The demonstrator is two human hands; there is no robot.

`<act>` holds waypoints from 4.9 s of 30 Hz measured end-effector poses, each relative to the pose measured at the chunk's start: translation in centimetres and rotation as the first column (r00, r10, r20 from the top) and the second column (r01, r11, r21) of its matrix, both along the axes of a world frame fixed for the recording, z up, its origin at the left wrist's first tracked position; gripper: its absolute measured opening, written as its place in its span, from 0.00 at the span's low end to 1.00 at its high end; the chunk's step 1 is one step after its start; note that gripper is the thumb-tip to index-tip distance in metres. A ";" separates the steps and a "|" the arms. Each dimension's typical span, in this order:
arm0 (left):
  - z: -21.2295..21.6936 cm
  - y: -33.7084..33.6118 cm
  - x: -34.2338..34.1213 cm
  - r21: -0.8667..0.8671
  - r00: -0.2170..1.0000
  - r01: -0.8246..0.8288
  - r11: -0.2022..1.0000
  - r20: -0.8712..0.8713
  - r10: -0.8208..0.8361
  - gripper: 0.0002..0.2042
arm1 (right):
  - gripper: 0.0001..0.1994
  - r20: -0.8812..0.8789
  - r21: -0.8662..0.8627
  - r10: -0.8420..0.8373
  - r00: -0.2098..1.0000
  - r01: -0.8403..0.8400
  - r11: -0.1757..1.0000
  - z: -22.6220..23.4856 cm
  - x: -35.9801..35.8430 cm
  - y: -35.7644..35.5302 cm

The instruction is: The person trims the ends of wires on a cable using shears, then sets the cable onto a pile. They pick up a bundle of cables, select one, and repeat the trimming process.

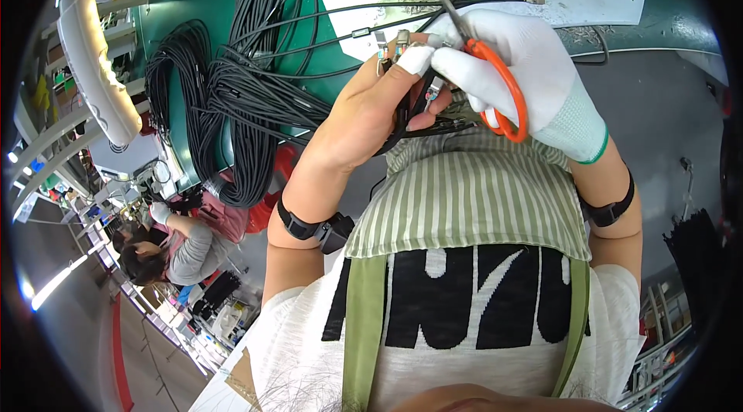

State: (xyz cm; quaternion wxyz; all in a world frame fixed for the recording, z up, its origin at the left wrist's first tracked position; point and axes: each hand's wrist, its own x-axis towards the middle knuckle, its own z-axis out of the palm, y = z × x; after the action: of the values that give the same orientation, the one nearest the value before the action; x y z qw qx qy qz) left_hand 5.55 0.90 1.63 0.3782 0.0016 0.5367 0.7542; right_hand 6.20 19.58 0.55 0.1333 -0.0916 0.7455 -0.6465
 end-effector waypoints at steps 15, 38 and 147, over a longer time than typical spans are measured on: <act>0.6 0.3 1.0 -0.408 0.840 -0.086 0.909 -0.520 -0.154 0.09 | 0.12 0.377 -0.307 0.048 0.925 0.075 0.949 0.7 0.2 2.2; 1.1 2.2 1.1 -0.213 0.665 -0.486 0.847 -0.719 0.201 0.09 | 0.07 -0.338 0.372 -0.025 0.941 0.158 0.915 0.9 3.7 0.0; 1.2 2.2 2.1 -0.247 0.913 -0.399 0.883 -0.015 0.409 0.14 | 0.13 -0.355 0.347 0.046 0.934 0.086 0.934 1.1 1.1 -2.0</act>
State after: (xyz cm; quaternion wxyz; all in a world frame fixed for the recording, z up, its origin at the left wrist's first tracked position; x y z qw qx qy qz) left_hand 7.63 3.06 2.86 0.2202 -0.1713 0.6069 0.7442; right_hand 7.29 17.58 1.60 0.0031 -0.1743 0.8629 -0.4743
